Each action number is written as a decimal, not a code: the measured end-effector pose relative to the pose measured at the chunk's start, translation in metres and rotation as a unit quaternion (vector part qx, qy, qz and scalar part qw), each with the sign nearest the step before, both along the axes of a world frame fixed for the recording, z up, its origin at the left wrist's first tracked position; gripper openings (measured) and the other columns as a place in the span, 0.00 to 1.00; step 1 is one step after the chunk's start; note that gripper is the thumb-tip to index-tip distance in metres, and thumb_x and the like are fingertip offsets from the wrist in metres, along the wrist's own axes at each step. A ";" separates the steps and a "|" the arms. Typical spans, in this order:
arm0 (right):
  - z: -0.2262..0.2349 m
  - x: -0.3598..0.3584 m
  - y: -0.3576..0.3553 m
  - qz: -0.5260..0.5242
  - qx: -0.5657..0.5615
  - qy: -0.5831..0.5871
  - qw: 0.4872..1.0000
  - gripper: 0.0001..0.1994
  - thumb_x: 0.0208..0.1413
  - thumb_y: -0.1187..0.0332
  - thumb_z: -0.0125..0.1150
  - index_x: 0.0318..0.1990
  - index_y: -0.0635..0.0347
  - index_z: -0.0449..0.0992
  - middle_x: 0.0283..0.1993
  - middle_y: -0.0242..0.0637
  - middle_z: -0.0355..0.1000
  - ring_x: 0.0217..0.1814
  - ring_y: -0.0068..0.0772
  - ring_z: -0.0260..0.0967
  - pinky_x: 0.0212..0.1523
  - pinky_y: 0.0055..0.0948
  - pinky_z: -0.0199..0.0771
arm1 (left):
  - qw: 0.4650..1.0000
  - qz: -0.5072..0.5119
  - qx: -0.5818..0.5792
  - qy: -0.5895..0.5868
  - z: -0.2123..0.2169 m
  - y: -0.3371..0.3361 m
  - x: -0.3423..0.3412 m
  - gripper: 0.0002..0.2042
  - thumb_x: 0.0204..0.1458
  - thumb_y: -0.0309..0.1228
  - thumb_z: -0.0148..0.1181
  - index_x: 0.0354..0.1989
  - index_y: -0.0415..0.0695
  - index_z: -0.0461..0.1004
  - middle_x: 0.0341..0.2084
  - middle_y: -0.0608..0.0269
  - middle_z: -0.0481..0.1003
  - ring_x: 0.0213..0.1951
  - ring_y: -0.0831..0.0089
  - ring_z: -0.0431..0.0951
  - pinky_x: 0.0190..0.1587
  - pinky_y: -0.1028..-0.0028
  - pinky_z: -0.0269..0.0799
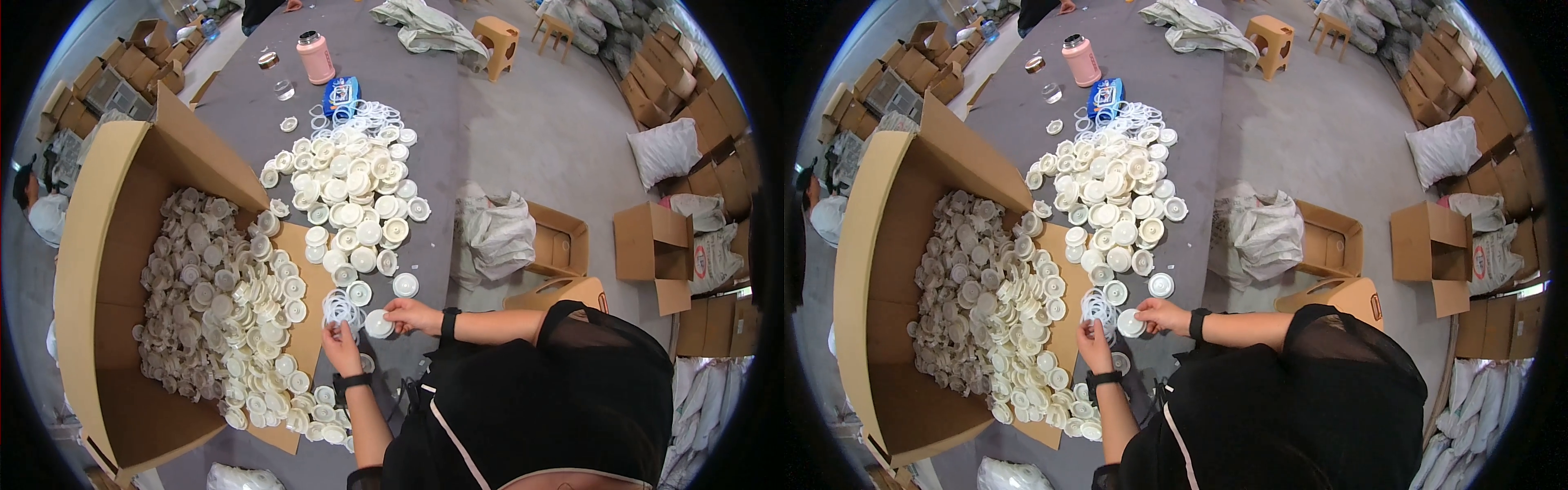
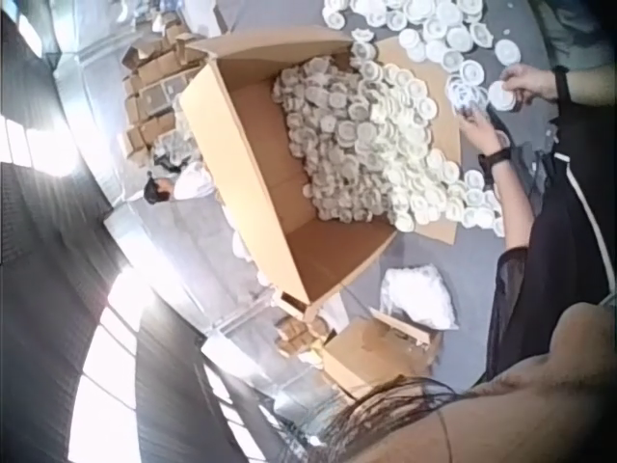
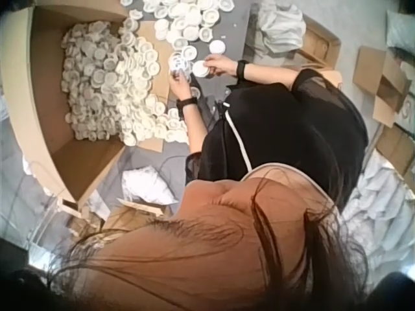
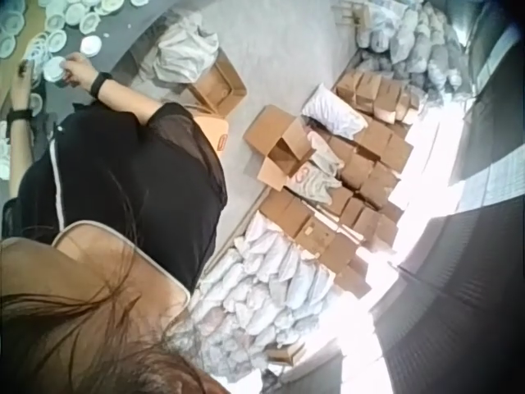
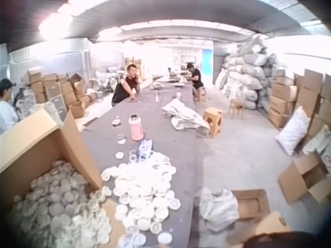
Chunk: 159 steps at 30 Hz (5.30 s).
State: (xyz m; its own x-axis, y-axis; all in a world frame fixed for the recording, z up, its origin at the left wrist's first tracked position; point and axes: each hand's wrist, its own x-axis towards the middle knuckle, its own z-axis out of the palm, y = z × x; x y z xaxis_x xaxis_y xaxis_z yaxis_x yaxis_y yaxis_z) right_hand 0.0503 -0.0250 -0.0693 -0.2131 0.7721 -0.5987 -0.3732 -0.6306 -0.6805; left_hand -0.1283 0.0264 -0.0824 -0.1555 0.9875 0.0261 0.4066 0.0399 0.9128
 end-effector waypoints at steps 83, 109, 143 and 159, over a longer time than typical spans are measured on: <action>0.126 -0.013 -0.038 0.025 0.227 0.082 0.970 0.12 0.49 0.61 0.50 0.21 0.58 0.71 0.15 0.22 0.62 0.13 0.10 0.53 0.11 0.11 0.51 | 0.835 -0.043 -0.195 -0.513 0.120 -0.085 0.026 0.13 0.49 0.44 0.46 0.26 0.47 0.65 0.16 0.71 0.67 0.14 0.85 0.64 0.16 0.83 0.61; -0.010 0.016 -0.009 -0.146 0.002 -0.086 0.986 0.09 0.47 0.62 0.53 0.28 0.58 0.69 0.14 0.26 0.60 0.12 0.16 0.54 0.12 0.17 0.51 | 0.955 -0.145 0.051 0.253 0.017 -0.084 -0.026 0.20 0.30 0.24 0.60 0.37 0.40 0.66 0.33 0.54 0.65 0.36 0.58 0.67 0.40 0.67 0.63; -0.004 0.000 -0.009 -0.077 0.036 -0.086 0.993 0.12 0.45 0.60 0.55 0.29 0.60 0.69 0.21 0.28 0.65 0.21 0.16 0.59 0.20 0.17 0.58 | 0.995 -0.049 0.044 0.079 0.003 -0.016 -0.005 0.06 0.46 0.23 0.49 0.32 0.36 0.66 0.25 0.61 0.68 0.21 0.76 0.67 0.27 0.76 0.65; 0.035 -0.014 -0.009 -0.061 0.009 0.166 0.984 0.06 0.47 0.64 0.52 0.33 0.52 0.65 0.23 0.22 0.61 0.21 0.14 0.56 0.17 0.14 0.51 | 0.779 -0.070 -0.231 -0.579 0.066 -0.060 0.029 0.05 0.47 0.28 0.50 0.31 0.42 0.66 0.24 0.65 0.70 0.22 0.77 0.68 0.25 0.79 0.65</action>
